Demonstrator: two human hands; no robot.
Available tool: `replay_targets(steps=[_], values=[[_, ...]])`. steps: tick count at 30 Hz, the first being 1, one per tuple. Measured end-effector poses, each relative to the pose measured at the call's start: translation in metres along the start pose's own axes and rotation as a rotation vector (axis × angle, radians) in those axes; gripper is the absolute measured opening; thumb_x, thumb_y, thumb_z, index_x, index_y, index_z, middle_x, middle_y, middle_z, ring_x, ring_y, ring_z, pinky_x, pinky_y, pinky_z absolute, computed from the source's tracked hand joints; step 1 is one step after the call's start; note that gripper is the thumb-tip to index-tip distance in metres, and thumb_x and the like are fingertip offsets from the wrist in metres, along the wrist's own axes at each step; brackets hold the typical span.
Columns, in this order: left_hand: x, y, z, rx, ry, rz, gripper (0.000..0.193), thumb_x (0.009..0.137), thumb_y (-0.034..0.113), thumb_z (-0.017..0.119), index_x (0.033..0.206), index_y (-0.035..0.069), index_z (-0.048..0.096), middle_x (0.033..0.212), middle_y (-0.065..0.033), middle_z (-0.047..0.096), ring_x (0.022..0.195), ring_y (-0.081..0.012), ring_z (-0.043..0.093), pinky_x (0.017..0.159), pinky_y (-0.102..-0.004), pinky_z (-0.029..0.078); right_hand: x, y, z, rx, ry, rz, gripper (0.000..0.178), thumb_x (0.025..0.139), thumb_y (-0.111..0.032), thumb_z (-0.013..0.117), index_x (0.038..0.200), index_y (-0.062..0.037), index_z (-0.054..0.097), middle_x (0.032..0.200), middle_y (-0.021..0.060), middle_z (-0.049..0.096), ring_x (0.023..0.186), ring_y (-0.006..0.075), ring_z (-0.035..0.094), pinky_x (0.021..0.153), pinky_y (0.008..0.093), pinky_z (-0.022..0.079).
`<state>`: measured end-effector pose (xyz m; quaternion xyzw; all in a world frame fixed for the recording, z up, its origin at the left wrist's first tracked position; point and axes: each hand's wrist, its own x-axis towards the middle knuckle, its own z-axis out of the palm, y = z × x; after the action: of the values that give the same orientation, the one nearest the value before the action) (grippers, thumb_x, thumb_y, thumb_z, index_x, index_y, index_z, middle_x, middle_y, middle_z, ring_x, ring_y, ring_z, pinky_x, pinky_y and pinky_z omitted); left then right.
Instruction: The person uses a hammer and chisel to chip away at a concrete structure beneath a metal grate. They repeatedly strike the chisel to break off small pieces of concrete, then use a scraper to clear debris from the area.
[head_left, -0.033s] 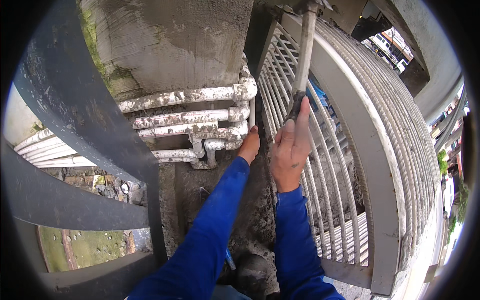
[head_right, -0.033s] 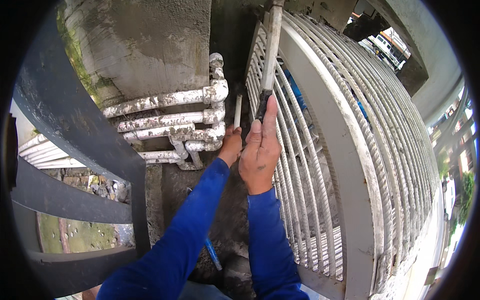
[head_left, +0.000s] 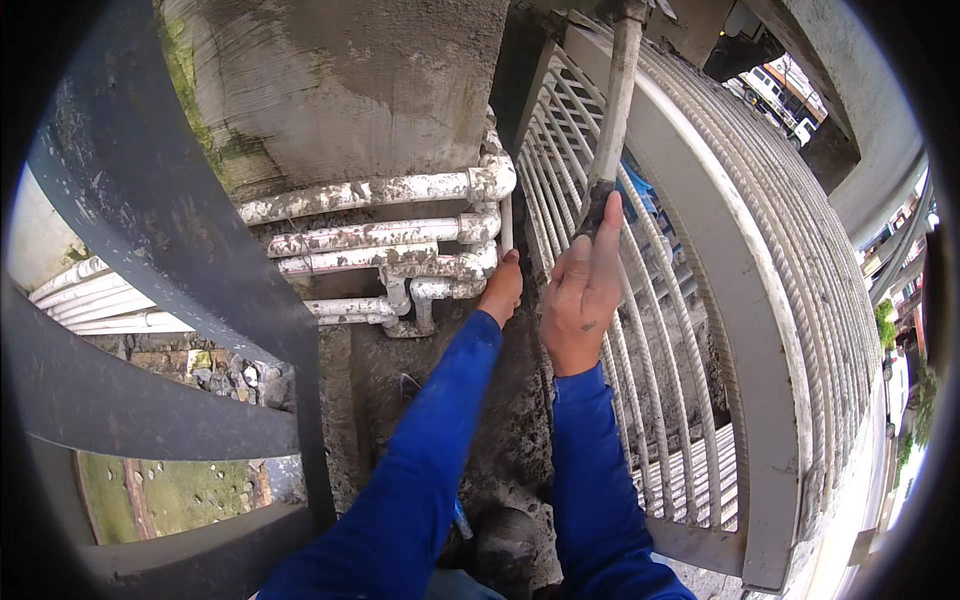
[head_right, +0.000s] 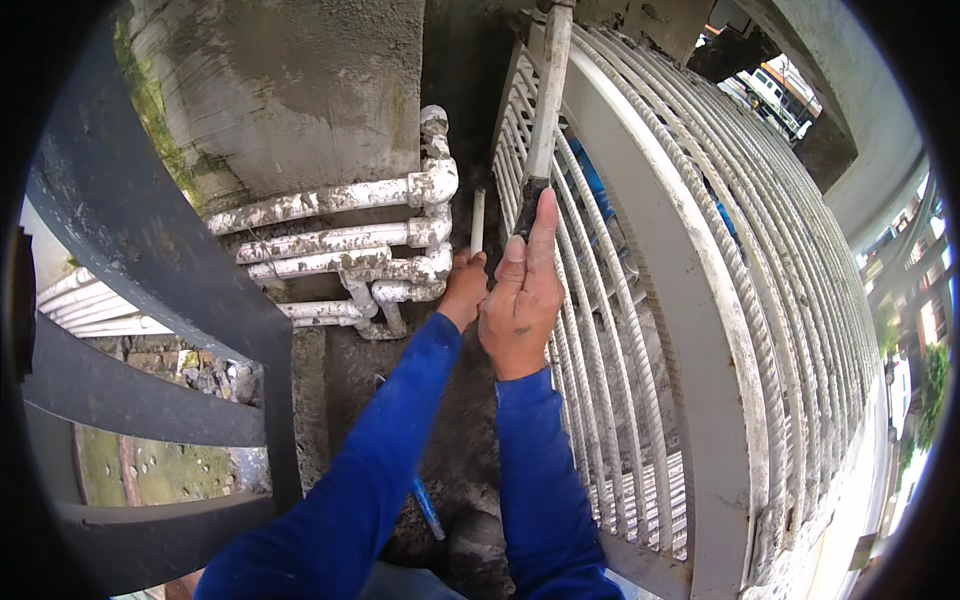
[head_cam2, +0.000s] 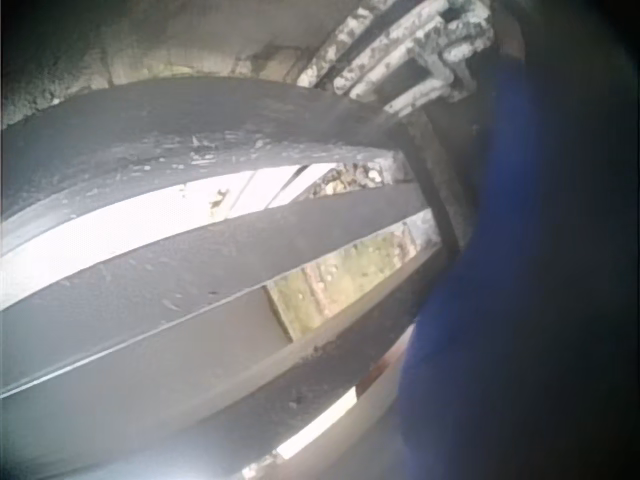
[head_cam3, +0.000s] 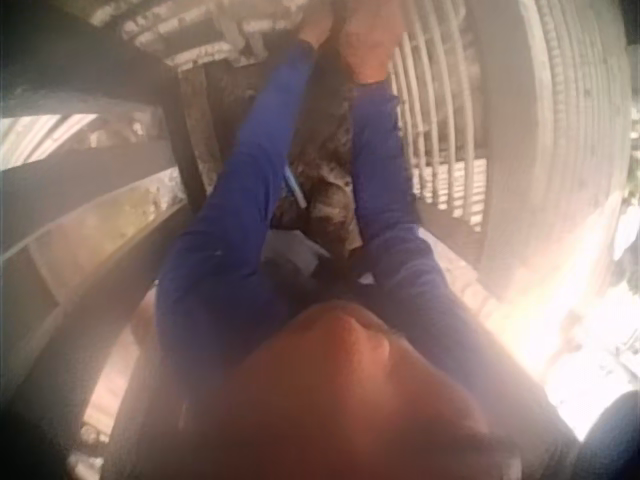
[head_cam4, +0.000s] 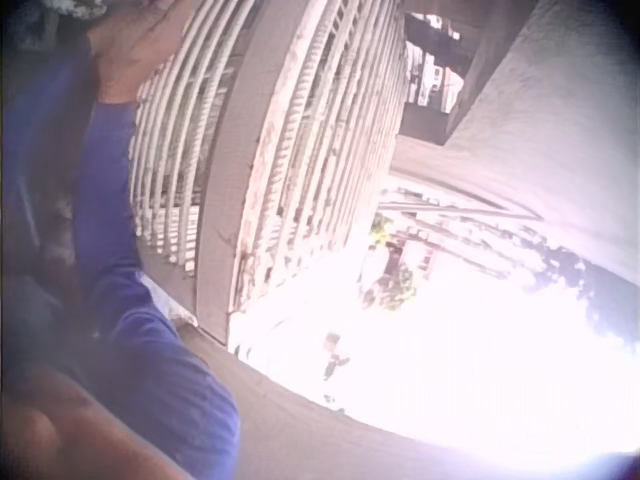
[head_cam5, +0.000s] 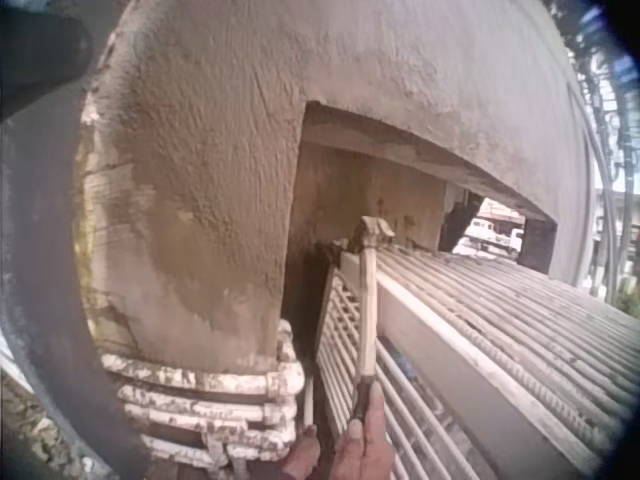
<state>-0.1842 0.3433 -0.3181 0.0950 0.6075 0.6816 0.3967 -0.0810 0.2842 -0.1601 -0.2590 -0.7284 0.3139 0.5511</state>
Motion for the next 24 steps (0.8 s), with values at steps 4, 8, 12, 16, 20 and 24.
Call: replay_targets(steps=[4,8,12,16,20,24], values=[[0.0,0.003,0.016,-0.171,-0.067,-0.096,0.037,0.102,0.017,0.052,0.137,0.005,0.047,0.082,-0.0064,0.061,0.068,-0.0155,0.058,0.057,-0.0319,0.048,0.003,0.093,0.0,-0.354,-0.401,0.225,0.05,0.105,-0.019,0.042,0.153,-0.0068,0.037,0.096,0.0134,0.068,0.071,0.0166,0.061,0.064,0.0312,0.049],[0.032,-0.016,-0.003,-0.439,-0.091,-0.093,0.03,0.102,0.018,0.054,0.131,0.011,0.05,0.091,-0.0055,0.062,0.076,-0.0158,0.059,0.063,-0.0318,0.05,0.017,0.049,0.022,-0.024,-0.517,0.807,0.05,0.106,-0.023,0.042,0.154,-0.0111,0.037,0.102,0.0178,0.071,0.068,0.0202,0.062,0.062,0.0359,0.052],[0.032,-0.025,0.017,-0.627,-0.151,-0.083,0.028,0.105,0.03,0.05,0.132,0.025,0.049,0.087,-0.001,0.056,0.06,-0.0121,0.048,0.05,-0.0293,0.041,0.019,0.051,0.027,-0.066,-0.2,0.043,0.049,0.106,-0.022,0.043,0.154,-0.0106,0.038,0.092,0.0035,0.059,0.07,0.01,0.055,0.059,0.0253,0.045],[0.02,-0.029,-0.004,-0.636,-0.234,-0.2,0.035,0.106,0.038,0.045,0.139,0.028,0.045,0.087,-0.001,0.055,0.056,-0.0117,0.046,0.048,-0.0302,0.04,0.036,0.006,0.01,-0.059,-0.145,-0.004,0.052,0.108,-0.024,0.04,0.157,-0.0133,0.03,0.078,0.0006,0.05,0.063,0.0072,0.048,0.055,0.0234,0.043],[0.028,-0.038,0.01,-0.603,-0.262,-0.08,0.041,0.106,0.037,0.047,0.146,0.027,0.044,0.106,-0.0059,0.06,0.085,-0.0178,0.058,0.069,-0.0338,0.049,0.018,0.082,0.02,-0.438,-0.422,0.184,0.052,0.105,-0.023,0.042,0.155,-0.0124,0.034,0.107,0.0147,0.058,0.089,0.0248,0.06,0.074,0.0306,0.048],[0.037,-0.067,-0.004,-0.511,-0.163,0.132,0.028,0.103,0.017,0.049,0.128,0.008,0.056,0.112,-0.0094,0.066,0.101,-0.0259,0.064,0.087,-0.0369,0.053,-0.006,0.056,0.022,-0.029,-0.422,0.846,0.052,0.104,-0.022,0.044,0.154,-0.0122,0.035,0.116,0.0201,0.058,0.095,0.0295,0.059,0.078,0.035,0.046]])
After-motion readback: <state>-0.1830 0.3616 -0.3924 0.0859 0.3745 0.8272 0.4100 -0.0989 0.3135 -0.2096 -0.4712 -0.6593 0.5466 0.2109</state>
